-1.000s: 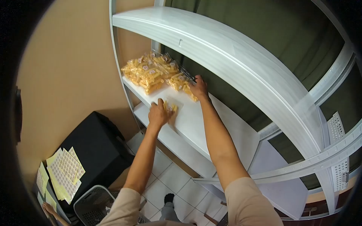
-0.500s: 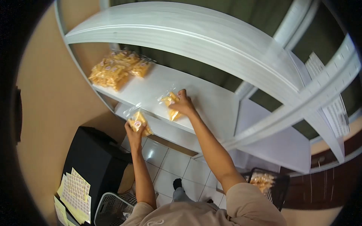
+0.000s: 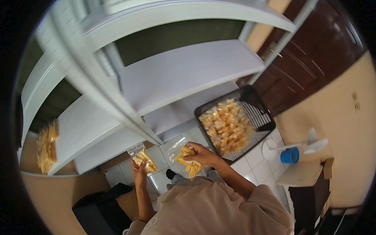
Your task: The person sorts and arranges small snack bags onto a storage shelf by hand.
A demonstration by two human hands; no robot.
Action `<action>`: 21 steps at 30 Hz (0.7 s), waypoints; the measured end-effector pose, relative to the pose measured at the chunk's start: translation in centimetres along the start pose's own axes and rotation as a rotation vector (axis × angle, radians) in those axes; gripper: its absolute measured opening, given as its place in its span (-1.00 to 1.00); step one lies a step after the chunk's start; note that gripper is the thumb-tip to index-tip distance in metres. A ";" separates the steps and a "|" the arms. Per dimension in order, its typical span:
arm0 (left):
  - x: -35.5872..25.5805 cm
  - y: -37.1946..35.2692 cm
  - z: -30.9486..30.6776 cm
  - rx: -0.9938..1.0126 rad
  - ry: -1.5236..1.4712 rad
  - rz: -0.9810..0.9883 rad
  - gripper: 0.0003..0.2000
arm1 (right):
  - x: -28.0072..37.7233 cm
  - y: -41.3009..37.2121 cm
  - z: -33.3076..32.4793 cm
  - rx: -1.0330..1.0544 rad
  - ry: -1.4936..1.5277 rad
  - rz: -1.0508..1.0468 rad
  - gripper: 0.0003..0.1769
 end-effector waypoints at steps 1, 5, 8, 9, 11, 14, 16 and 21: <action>1.0 0.1 2.3 0.023 0.025 -0.015 -0.49 | -0.4 -2.1 -2.4 -0.073 0.100 -0.011 -0.60; 7.0 1.3 12.8 0.213 0.191 -0.069 -0.56 | -1.8 -9.4 -13.3 -0.376 0.224 -0.188 -0.66; 10.8 0.8 21.9 0.216 0.108 -0.154 -0.63 | -2.2 -14.4 -20.5 -0.449 0.219 -0.225 -0.59; 12.3 1.2 24.2 0.220 0.124 -0.162 -0.63 | -2.2 -16.3 -23.2 -0.534 0.175 -0.254 -0.56; 16.2 1.8 28.3 0.302 0.054 -0.256 -0.63 | -3.0 -19.9 -27.9 -0.622 0.192 -0.231 -0.54; 17.7 1.0 35.4 0.328 0.055 -0.250 -0.67 | -4.6 -24.2 -34.9 -0.834 0.218 -0.268 -0.64; 18.5 1.5 38.3 0.360 0.095 -0.200 -0.72 | -6.3 -25.7 -39.4 -0.929 0.195 -0.258 -0.69; 23.1 4.5 42.2 0.361 0.078 -0.247 -0.79 | -2.3 -25.2 -45.1 -0.980 0.160 -0.274 -0.76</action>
Point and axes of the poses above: each hand's wrist, its own y-axis towards the middle knuckle, its own z-axis out of the palm, x = y × z, the point moved 9 cm from there along y, towards the middle knuckle, and after that the axes turned 10 degrees about -z, right-handed, at the moved point
